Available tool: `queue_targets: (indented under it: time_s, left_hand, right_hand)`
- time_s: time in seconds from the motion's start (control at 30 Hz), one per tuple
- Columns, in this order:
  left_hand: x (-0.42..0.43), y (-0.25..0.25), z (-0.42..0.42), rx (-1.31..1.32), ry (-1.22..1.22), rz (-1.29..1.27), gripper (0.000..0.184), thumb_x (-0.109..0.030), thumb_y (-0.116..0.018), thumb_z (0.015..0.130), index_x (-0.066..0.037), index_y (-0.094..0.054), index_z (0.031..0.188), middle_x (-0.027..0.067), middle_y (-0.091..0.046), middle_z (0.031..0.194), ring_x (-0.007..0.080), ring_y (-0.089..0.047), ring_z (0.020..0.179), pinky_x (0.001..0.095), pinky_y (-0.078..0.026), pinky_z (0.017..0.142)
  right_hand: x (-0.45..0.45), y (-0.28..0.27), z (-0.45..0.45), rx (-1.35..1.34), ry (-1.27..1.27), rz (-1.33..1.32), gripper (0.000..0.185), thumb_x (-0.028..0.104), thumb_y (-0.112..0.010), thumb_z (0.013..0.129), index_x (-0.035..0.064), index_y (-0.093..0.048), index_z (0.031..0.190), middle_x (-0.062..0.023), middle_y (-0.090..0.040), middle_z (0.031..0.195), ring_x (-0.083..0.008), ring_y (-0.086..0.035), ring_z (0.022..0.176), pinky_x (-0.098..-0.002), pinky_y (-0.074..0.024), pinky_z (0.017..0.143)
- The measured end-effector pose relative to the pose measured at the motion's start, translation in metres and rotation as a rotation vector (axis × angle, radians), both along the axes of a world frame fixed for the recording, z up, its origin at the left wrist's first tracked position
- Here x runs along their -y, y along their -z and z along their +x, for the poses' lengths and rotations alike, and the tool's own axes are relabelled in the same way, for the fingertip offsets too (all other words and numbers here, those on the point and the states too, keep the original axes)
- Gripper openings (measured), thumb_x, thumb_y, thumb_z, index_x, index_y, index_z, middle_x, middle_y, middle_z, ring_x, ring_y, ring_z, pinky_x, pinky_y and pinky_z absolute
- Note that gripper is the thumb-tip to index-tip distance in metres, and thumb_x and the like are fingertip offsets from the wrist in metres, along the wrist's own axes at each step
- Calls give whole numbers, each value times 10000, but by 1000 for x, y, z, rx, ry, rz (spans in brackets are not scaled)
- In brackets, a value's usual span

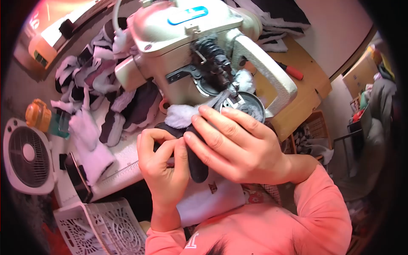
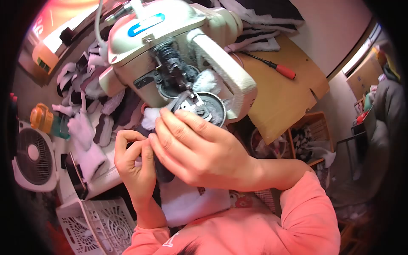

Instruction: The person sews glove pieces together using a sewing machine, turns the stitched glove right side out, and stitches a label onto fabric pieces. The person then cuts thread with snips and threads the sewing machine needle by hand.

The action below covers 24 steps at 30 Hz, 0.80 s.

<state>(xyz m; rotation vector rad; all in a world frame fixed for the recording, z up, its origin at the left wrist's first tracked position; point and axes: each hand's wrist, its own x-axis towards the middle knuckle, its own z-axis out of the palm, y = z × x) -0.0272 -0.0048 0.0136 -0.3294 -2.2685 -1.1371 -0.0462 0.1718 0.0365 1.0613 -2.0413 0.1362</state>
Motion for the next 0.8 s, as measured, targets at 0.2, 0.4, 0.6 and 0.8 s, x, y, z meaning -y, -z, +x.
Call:
queue_targets:
  time_s: [0.2,0.4,0.6,0.8]
  left_hand:
    - [7,16,-4,71,86,160,217,26,-691,731,-6,-523,864,108,-477,948,197,-498,744,308,-422,658]
    - [17,31,-31,481,200,550,656,-207,-774,826,69,-394,1284,122,-528,1152,79,-533,708,259,-473,654]
    - [15,35,-37,591,465,884,459,-119,-710,861,38,-490,1233,99,-616,1076,129,-600,946,293,-487,850]
    - [11,55,-38,375,271,838,271,28,-711,766,-20,-549,979,93,-635,1041,117,-599,962,273,-480,855]
  right_hand:
    - [1,-15,-4,55,-90,21,223,108,-624,732,5,-663,926,-111,-667,969,-249,-654,986,-367,-496,896]
    - [9,-23,-3,240,-166,-66,298,91,-657,708,27,-625,998,-56,-608,830,-230,-621,806,-359,-492,809]
    - [22,-28,1,322,-114,95,315,120,-704,733,34,-621,1024,-66,-599,816,-252,-612,812,-376,-485,830]
    - [28,-28,-2,282,-80,201,194,161,-646,708,56,-553,842,-63,-513,787,-236,-579,808,-351,-479,812]
